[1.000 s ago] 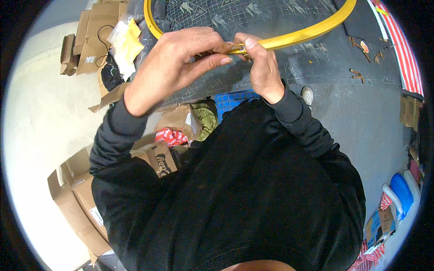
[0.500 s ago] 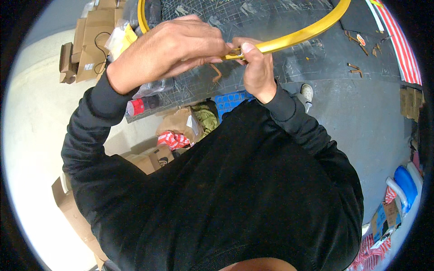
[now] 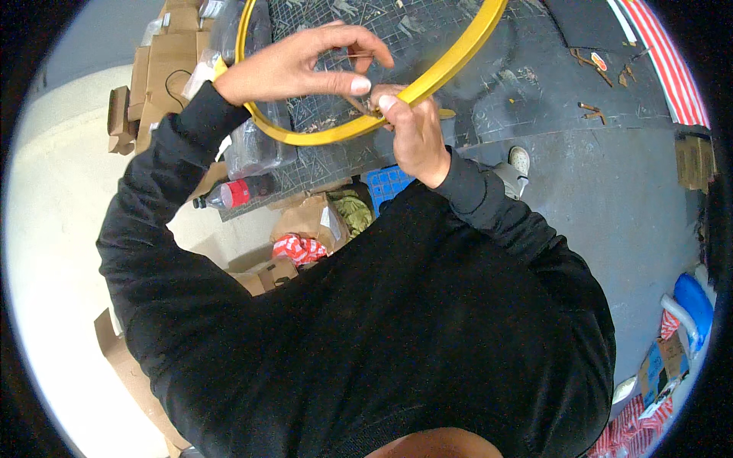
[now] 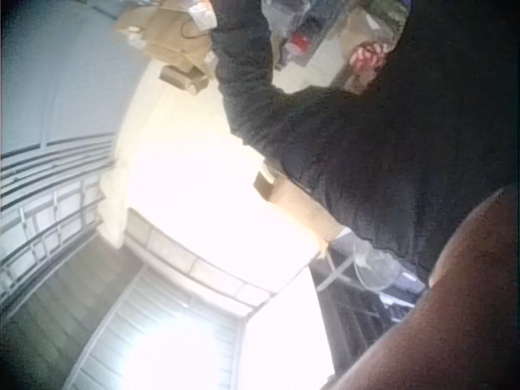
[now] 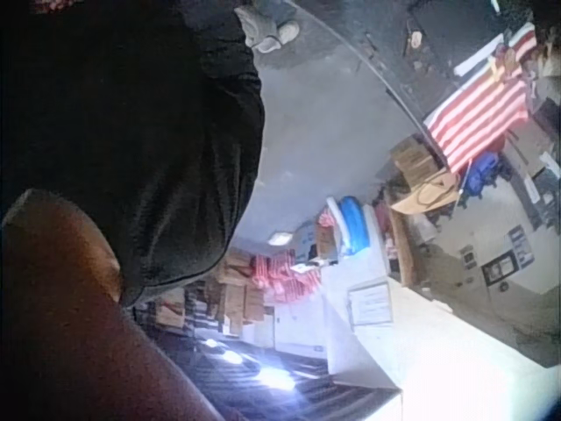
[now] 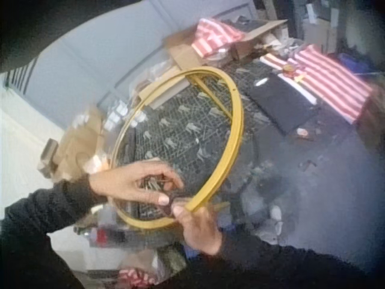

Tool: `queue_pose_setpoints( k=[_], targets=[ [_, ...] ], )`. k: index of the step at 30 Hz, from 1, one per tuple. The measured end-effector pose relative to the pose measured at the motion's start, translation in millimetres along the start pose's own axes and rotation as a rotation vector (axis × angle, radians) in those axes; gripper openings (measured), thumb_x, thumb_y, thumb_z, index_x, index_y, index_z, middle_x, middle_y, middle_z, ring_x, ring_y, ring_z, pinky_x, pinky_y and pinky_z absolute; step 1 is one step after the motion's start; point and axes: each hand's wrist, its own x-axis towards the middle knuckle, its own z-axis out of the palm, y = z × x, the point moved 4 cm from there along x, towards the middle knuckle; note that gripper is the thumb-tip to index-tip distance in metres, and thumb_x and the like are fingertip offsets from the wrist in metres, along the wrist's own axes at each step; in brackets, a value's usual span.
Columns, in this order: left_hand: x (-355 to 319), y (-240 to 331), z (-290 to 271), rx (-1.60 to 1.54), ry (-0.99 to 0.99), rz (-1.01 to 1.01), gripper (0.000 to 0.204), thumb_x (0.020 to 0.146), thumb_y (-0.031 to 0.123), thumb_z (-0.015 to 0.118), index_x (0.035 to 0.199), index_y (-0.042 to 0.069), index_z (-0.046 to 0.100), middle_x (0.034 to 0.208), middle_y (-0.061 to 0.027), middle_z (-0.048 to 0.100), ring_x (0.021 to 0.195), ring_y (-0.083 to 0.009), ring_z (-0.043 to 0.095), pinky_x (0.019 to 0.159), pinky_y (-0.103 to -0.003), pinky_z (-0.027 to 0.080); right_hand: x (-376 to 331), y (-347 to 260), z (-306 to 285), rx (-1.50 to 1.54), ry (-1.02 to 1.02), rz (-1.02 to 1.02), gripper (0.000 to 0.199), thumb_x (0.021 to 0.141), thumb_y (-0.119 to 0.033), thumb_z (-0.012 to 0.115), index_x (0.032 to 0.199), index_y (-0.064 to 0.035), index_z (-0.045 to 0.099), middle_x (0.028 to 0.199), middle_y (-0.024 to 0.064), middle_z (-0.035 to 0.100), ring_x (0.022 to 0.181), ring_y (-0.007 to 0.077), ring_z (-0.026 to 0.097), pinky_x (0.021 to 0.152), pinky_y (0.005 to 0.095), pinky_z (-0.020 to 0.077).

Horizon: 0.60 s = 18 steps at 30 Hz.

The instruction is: The person assembles a yellow circular metal frame by inserting and tightening metal fasteners into pre-drilled holes. They rotate the frame to access different attachment points and secure a crossbar. The person then lifts the assembled frame and places it on the floor.

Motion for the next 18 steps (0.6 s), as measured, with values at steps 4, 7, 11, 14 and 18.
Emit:
queue_pose_setpoints(
  k=[4,7,11,14,18],
  targets=[
    [-11,-17,25,-0.454,-0.040,-0.180,0.055,0.097,0.047,0.068,0.130,0.005,0.055,0.113,-0.0048,0.061,0.103,-0.0144,0.058,0.098,-0.033,0.046,-1,-3,-4,0.042,0.015,0.007,0.040,0.097,-0.030,0.049,0.069,-0.0023,0.056,0.061,0.0182,0.053,0.057,0.0377,0.057,0.054,0.0469,0.0413],
    [-16,-16,28,-0.658,-0.078,-0.262,0.055,0.097,0.049,0.068,0.127,0.004,0.055,0.104,-0.0028,0.062,0.099,-0.0122,0.060,0.092,-0.028,0.048,-1,-4,-5,0.076,0.001,0.021,0.041,0.097,-0.029,0.047,0.067,-0.0021,0.053,0.060,0.0174,0.050,0.055,0.0360,0.055,0.053,0.0461,0.0394],
    [-16,-9,21,-0.614,0.002,-0.202,0.052,0.096,0.044,0.071,0.126,0.005,0.055,0.094,0.0006,0.059,0.090,-0.0105,0.061,0.085,-0.026,0.049,2,-5,-13,0.098,0.024,0.048,0.041,0.097,-0.028,0.046,0.066,-0.0025,0.046,0.058,0.0143,0.042,0.053,0.0330,0.047,0.053,0.0446,0.0358],
    [-9,-8,16,-0.691,0.000,-0.333,0.049,0.095,0.037,0.073,0.128,0.006,0.054,0.094,0.0022,0.060,0.088,-0.0076,0.060,0.082,-0.024,0.049,2,-5,-16,0.104,0.033,0.047,0.040,0.098,-0.028,0.045,0.067,-0.0027,0.044,0.060,0.0128,0.038,0.053,0.0316,0.044,0.054,0.0435,0.0348],
    [1,2,0,-0.584,-0.060,-0.509,0.049,0.093,0.033,0.077,0.128,0.005,0.058,0.092,0.0035,0.064,0.086,-0.0046,0.060,0.077,-0.021,0.048,3,-3,-12,0.114,0.033,0.027,0.039,0.100,-0.028,0.043,0.070,-0.0028,0.045,0.062,0.0133,0.040,0.056,0.0317,0.045,0.055,0.0431,0.0355]
  ],
)
